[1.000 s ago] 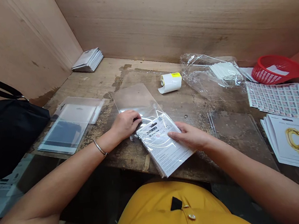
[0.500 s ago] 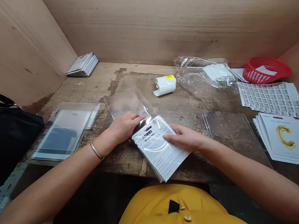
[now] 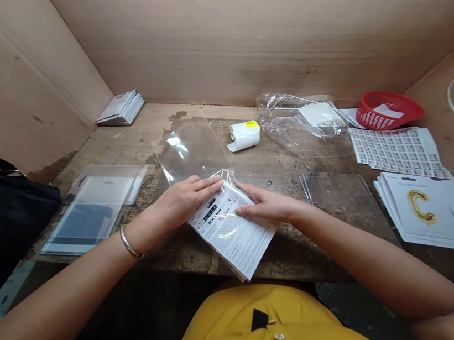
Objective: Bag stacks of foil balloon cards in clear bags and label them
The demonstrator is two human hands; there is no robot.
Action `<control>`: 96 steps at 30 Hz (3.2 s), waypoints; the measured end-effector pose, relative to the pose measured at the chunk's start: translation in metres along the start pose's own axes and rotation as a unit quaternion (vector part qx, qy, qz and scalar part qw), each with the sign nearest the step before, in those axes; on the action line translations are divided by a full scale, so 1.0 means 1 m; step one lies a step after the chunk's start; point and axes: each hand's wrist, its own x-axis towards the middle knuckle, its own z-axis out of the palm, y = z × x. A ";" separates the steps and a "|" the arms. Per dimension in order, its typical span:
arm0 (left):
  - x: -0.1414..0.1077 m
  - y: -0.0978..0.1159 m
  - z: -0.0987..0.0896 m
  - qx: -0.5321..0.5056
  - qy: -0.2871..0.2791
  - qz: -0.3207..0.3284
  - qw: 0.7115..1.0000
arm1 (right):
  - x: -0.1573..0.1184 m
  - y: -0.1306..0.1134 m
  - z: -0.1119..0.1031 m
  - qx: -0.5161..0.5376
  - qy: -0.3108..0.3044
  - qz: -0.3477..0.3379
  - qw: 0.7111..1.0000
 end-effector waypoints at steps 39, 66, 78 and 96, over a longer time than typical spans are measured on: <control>-0.019 0.087 0.014 -0.218 0.392 -0.466 0.762 | -0.039 -0.014 0.020 0.158 0.103 -0.022 0.982; -0.047 0.113 0.025 -0.231 0.319 -0.389 0.833 | -0.035 -0.006 0.031 0.164 0.124 -0.013 0.979; 0.009 0.072 -0.044 -0.604 0.295 -0.360 0.647 | -0.032 0.003 0.039 -0.138 0.293 -0.216 0.921; -0.004 0.071 -0.002 -0.573 0.098 -0.344 0.737 | -0.045 0.029 0.012 -0.034 0.143 -0.089 0.985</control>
